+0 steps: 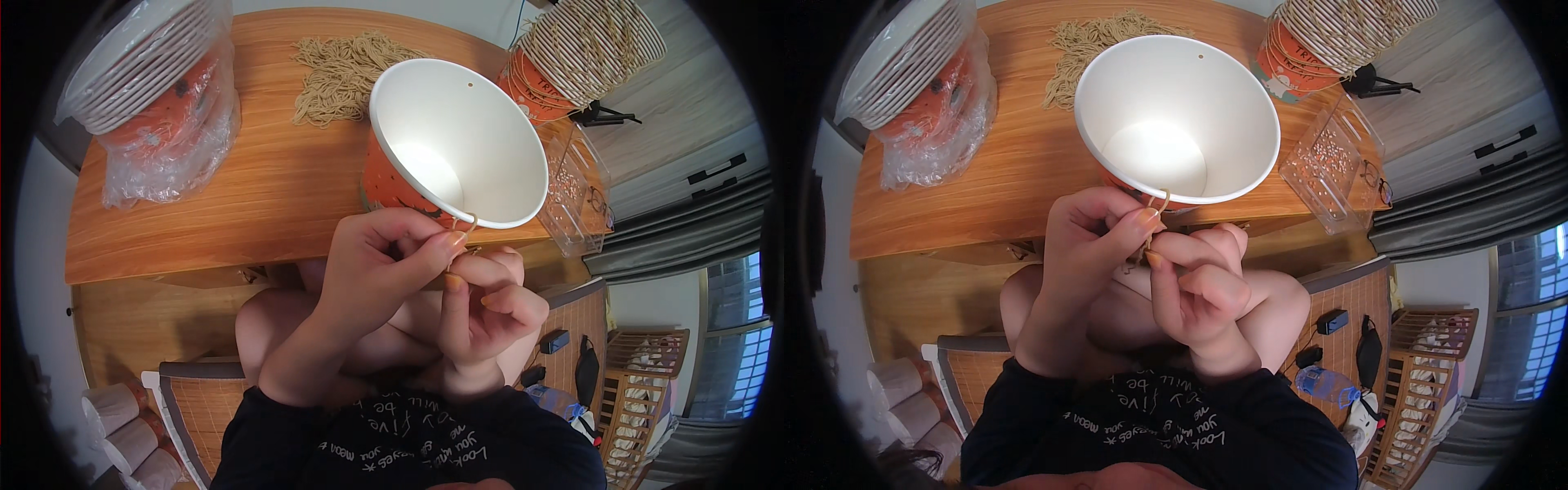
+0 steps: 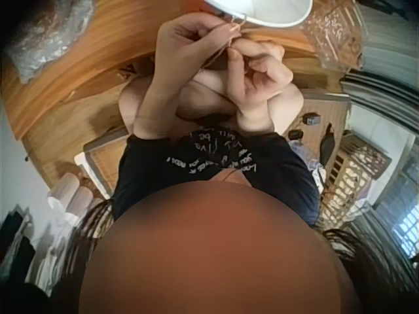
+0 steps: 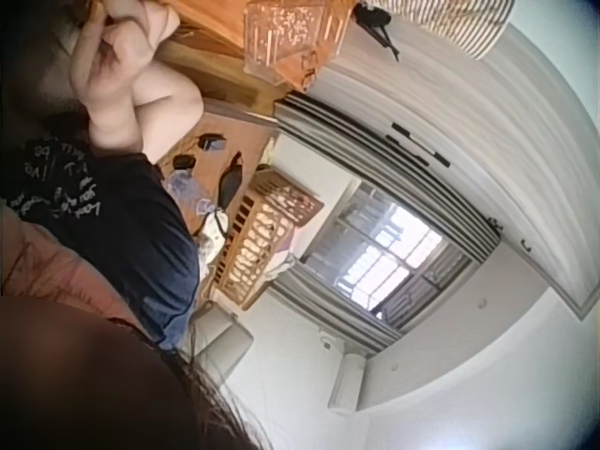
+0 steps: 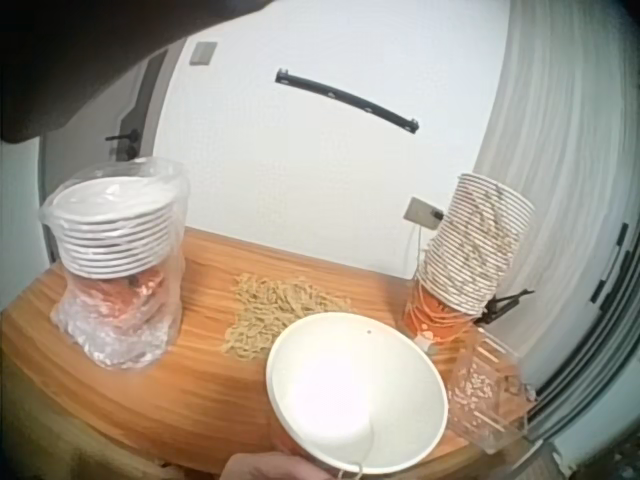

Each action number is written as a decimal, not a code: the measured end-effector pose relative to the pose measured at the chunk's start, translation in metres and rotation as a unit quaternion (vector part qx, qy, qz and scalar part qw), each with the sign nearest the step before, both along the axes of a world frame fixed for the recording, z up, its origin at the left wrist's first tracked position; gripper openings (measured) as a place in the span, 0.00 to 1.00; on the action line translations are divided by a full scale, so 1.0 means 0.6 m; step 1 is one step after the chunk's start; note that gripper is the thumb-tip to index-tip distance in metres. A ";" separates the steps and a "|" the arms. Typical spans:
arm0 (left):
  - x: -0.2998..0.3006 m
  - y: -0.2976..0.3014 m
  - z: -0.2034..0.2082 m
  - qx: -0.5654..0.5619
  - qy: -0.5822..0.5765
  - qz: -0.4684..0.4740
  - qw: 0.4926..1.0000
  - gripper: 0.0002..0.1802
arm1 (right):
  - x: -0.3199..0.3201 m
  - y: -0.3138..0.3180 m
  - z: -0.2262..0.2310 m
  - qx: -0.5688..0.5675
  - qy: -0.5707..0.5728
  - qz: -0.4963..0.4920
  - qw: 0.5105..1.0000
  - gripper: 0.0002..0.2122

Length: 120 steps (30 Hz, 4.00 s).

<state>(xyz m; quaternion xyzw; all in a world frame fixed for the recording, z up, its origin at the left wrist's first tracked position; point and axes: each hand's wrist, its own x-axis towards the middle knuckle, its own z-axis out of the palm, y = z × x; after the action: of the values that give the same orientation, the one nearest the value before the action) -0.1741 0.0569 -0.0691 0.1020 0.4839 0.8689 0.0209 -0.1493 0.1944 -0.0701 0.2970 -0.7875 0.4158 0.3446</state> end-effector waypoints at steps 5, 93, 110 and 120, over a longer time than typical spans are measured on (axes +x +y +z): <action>0.000 0.002 -0.004 0.014 -0.003 -0.019 1.000 0.05 | -0.015 -0.001 0.000 -0.037 0.072 0.012 0.997 0.18; -0.003 0.003 -0.005 0.004 0.007 -0.034 0.999 0.05 | 0.000 -0.004 -0.007 -0.288 -0.055 0.072 0.953 0.25; -0.002 0.000 -0.002 -0.022 0.008 -0.044 0.999 0.05 | 0.004 0.006 -0.003 -0.295 -0.081 0.046 0.951 0.19; -0.003 0.000 -0.004 -0.043 0.005 -0.050 0.998 0.05 | 0.013 0.007 -0.001 -0.216 -0.072 0.007 0.974 0.21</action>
<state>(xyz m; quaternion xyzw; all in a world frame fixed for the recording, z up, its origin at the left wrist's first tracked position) -0.1759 0.0570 -0.0713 0.1299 0.5149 0.8448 0.0663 -0.1415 0.1989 -0.0707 0.1899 -0.6996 0.5992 0.3398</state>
